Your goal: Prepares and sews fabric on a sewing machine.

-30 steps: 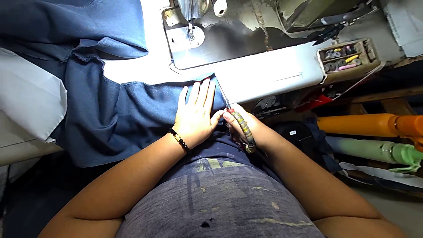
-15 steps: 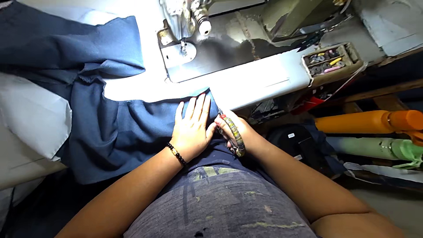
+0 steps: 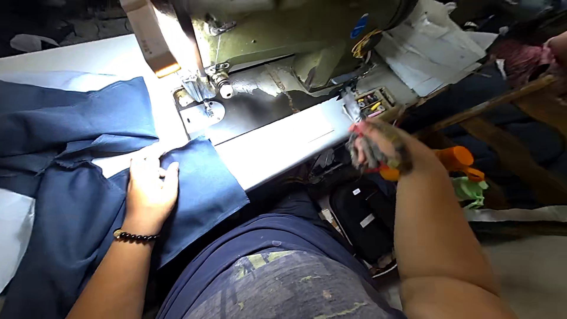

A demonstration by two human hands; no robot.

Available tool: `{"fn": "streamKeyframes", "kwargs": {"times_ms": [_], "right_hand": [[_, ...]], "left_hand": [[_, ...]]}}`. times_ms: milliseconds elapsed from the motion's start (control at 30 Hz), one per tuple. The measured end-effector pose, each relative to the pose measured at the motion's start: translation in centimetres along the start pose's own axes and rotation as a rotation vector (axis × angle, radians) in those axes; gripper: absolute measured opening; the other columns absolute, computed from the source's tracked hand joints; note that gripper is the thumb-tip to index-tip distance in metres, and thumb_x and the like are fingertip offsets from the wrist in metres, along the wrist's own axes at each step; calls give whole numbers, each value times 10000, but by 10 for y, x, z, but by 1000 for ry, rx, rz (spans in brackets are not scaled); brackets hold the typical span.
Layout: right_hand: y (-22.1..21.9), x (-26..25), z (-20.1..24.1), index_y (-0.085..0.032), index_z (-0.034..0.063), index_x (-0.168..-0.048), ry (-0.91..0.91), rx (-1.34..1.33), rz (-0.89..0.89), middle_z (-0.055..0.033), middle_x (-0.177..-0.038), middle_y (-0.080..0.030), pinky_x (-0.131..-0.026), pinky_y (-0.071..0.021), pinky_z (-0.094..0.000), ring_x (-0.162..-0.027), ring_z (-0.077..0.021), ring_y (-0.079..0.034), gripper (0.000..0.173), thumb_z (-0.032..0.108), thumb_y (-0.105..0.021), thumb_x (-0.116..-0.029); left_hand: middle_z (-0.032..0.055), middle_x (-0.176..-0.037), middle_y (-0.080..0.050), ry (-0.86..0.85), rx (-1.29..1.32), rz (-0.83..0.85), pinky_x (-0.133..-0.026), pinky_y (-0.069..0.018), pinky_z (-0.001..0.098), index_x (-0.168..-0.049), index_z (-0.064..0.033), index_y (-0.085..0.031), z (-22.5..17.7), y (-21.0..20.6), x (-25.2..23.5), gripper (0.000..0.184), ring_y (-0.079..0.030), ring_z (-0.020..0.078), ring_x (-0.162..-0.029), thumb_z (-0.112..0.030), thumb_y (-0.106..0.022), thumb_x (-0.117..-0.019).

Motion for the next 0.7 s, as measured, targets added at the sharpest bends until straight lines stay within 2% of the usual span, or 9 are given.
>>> {"fn": "streamKeyframes", "kwargs": {"times_ms": [100,167,267,333,400,467,533,600,700], "right_hand": [[65,-40,-2,-610,50,-1284,-124,306,-486,-89,-820,-617,-583,-539,-364,-610,-164,-584,488,469,-483,-1069],[88,-62,-1,-607,-23,-1319,-257,428,-664,-270,-1164,-662,-923,-504,-612,-1033,-401,-658,538,439,-562,-1047],[91,-84,6,-512,-16,-1460,-210,558,-739,-327,-1413,-542,-1066,-415,-685,-1317,-503,-526,577,318,-630,-1005],[51,-81,29,-561,3,-1422,0,605,-695,-324,-1432,-510,-1071,-430,-653,-1336,-505,-490,509,270,-640,-996],[-27,-66,50,-709,4,-1195,430,567,-579,-231,-1223,-670,-1042,-494,-526,-1202,-375,-617,312,189,-705,-944],[-127,-43,62,-749,6,-1123,745,464,-190,-188,-1172,-700,-1076,-458,-506,-1197,-335,-612,302,125,-780,-847],[-207,-22,69,-720,39,-1220,731,576,206,-169,-1277,-682,-1092,-414,-562,-1282,-335,-577,466,414,-703,-943],[-238,-15,74,-693,44,-1218,756,658,306,-164,-1143,-714,-887,-531,-565,-1102,-342,-678,372,348,-605,-1023],[-218,-6,84,-694,3,-1221,788,777,352,-198,-1073,-729,-837,-545,-566,-1015,-380,-707,298,183,-516,-1066]], "left_hand": [[326,-1268,-631,42,-54,61,-959,-479,620,-1316,70,-612,-6,1,-4,399,-646,474,-1074,-209,-514,-1048],[357,-1213,-638,15,-62,61,-956,-468,650,-1247,110,-627,-9,1,-4,391,-637,516,-1078,-202,-511,-1041],[415,-1097,-625,13,-51,74,-907,-466,663,-1143,179,-622,-7,3,0,389,-627,556,-982,-177,-492,-1054],[412,-1060,-630,-27,-33,85,-894,-485,633,-1110,191,-621,-7,5,4,375,-636,536,-951,-152,-482,-1051],[397,-1041,-646,-103,5,78,-894,-512,591,-1077,188,-631,-14,3,7,344,-657,506,-950,-126,-495,-1042],[355,-1014,-674,-216,64,43,-901,-530,529,-1034,162,-656,-28,-5,11,320,-677,452,-962,-121,-507,-1029],[277,-1010,-710,-331,129,20,-912,-548,436,-1019,105,-691,-45,-14,14,322,-698,344,-979,-160,-508,-1021],[188,-1017,-743,-384,117,96,-906,-562,392,-1028,23,-727,-57,-14,13,319,-715,262,-985,-231,-535,-1017],[304,-1009,-712,-192,-128,594,-861,-504,696,-1092,65,-715,-44,27,3,429,-692,492,-981,-342,-634,-982]]}}
Point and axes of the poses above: each hand's wrist, its own x-axis away from the middle knuckle, its own y-axis out of the back of the hand, z = x × y, the point moved 4 cm from there along -x, towards the middle knuckle
